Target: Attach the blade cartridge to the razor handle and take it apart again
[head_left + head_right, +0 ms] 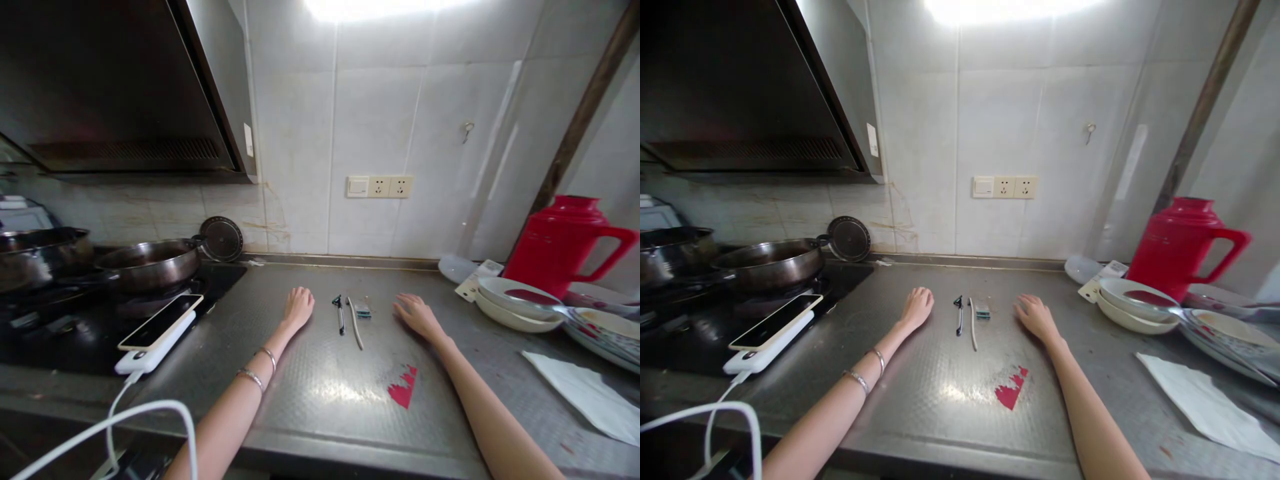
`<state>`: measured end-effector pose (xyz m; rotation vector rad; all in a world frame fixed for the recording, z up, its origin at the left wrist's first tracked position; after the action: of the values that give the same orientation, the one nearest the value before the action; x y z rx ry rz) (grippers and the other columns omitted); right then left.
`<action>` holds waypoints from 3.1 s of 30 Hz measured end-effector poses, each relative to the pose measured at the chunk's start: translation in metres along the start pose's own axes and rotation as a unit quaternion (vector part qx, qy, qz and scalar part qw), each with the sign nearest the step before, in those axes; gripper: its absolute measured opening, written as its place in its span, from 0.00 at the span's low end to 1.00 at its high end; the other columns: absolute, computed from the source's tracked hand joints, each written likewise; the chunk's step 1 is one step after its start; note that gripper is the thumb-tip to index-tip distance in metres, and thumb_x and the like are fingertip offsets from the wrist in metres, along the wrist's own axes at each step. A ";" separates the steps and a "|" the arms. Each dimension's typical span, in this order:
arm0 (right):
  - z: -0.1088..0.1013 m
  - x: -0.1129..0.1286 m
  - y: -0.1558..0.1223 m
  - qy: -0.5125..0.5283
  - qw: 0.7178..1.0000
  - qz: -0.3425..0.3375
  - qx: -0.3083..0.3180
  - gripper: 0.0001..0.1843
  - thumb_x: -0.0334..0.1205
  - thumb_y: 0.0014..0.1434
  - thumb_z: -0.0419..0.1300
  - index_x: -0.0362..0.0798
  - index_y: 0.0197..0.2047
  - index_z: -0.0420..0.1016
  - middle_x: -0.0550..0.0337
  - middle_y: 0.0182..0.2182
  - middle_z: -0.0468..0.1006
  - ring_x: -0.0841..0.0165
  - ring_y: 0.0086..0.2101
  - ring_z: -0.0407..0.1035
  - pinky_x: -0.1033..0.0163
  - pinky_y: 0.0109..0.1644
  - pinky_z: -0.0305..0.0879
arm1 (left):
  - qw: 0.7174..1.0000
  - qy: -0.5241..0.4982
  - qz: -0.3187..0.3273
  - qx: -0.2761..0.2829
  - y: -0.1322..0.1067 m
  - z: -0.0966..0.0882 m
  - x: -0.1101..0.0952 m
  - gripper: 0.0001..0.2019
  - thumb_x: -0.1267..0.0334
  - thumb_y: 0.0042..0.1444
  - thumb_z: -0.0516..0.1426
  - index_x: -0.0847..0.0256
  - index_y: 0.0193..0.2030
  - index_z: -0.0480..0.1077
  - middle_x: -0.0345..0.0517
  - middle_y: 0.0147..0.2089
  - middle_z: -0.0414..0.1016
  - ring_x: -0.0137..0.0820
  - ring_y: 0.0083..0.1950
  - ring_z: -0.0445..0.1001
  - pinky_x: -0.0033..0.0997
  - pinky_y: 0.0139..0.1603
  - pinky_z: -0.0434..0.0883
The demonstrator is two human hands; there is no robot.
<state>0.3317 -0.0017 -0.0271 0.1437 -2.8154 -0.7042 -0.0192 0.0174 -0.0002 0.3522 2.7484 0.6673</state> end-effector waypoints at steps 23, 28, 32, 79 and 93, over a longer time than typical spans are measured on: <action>0.005 -0.011 -0.008 -0.015 0.997 0.035 0.061 0.24 0.48 0.58 0.47 0.47 0.50 0.74 0.49 0.53 0.71 0.60 0.52 0.65 0.57 0.54 0.59 | 0.986 0.040 -0.092 0.134 -0.002 0.019 0.032 0.24 0.53 0.59 0.42 0.54 0.60 0.61 0.57 0.65 0.54 0.53 0.66 0.49 0.59 0.59 0.48; 0.005 -0.011 -0.008 -0.008 0.998 0.035 0.058 0.23 0.47 0.58 0.47 0.46 0.50 0.74 0.49 0.52 0.71 0.59 0.52 0.65 0.57 0.54 0.59 | 0.986 0.043 -0.094 0.132 -0.002 0.019 0.032 0.24 0.53 0.59 0.42 0.54 0.60 0.61 0.56 0.65 0.55 0.53 0.66 0.49 0.59 0.59 0.48; 0.005 -0.012 -0.008 -0.004 0.998 0.039 0.053 0.24 0.48 0.58 0.47 0.47 0.50 0.74 0.50 0.52 0.71 0.59 0.52 0.64 0.56 0.54 0.60 | 0.986 0.040 -0.095 0.132 -0.001 0.019 0.031 0.24 0.53 0.59 0.43 0.55 0.59 0.62 0.56 0.65 0.55 0.54 0.66 0.49 0.59 0.59 0.47; 0.001 -0.011 -0.006 0.000 0.996 0.072 0.056 0.22 0.45 0.58 0.47 0.49 0.48 0.75 0.53 0.52 0.72 0.60 0.52 0.64 0.56 0.54 0.60 | 0.639 -0.579 -0.360 0.358 0.016 0.026 -0.032 0.11 0.61 0.56 0.47 0.62 0.24 0.60 0.41 0.17 0.65 0.22 0.14 0.61 0.20 0.14 0.61; 0.002 -0.012 -0.005 -0.009 0.995 0.076 0.059 0.22 0.45 0.57 0.47 0.49 0.49 0.75 0.53 0.52 0.71 0.60 0.52 0.64 0.56 0.54 0.60 | 0.667 -0.521 -0.355 0.397 0.017 0.015 -0.023 0.18 0.54 0.60 0.45 0.64 0.26 0.62 0.32 0.13 0.53 0.18 0.12 0.50 0.15 0.13 0.48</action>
<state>0.3433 -0.0033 -0.0342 -0.0554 -2.8472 -0.5081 0.0095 0.0313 0.0001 -0.1812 1.5959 -0.7786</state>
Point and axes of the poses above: each hand's wrist, its own y-axis towards the middle knuckle, its own z-axis out of the palm, x = y × z, the point moved 4 cm from there along y, towards the middle knuckle
